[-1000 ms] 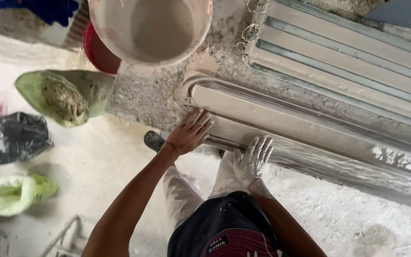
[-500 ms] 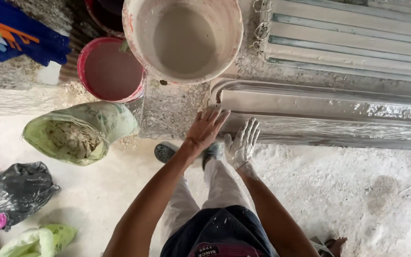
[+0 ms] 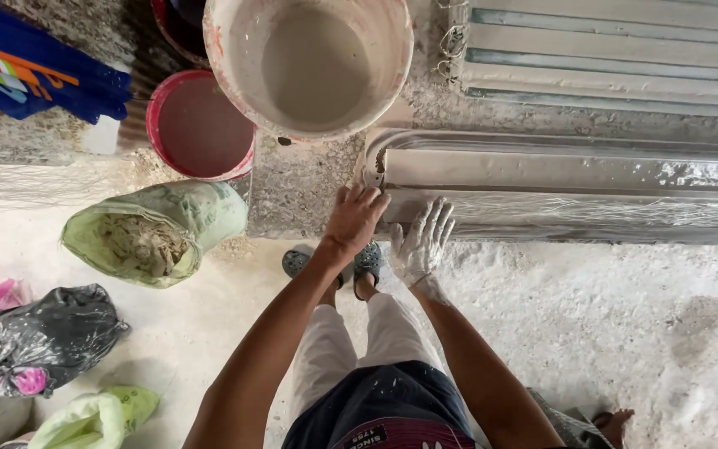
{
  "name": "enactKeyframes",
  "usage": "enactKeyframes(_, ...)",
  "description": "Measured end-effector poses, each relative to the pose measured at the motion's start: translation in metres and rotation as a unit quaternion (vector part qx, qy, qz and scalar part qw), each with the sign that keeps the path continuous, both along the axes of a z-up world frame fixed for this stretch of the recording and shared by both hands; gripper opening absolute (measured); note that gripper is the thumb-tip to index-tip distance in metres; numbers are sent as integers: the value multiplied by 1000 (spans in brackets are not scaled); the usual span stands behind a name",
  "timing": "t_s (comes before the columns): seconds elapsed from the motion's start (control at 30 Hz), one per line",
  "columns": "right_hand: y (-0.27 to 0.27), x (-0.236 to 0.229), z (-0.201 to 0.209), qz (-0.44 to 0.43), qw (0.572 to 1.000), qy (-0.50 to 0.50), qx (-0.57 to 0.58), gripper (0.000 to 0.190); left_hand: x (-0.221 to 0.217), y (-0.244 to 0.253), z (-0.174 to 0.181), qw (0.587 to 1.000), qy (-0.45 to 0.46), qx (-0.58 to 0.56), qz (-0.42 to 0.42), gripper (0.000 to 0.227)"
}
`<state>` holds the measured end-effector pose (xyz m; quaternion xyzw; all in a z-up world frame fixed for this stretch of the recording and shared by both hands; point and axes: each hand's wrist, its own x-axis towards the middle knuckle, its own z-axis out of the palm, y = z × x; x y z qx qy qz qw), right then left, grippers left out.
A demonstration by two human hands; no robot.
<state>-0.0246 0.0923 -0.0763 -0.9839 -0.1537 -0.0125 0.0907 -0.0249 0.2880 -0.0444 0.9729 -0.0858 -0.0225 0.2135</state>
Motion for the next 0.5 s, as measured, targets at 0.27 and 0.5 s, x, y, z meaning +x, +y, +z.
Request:
enactKeyframes(0.27,65,-29,25,101,991,64,61,84,-56,72,29,984,-34,34,171,30)
enactKeyframes(0.5,76,-23,167,266,840,58,469,56,-213,205,104,922,-96,51,372,30)
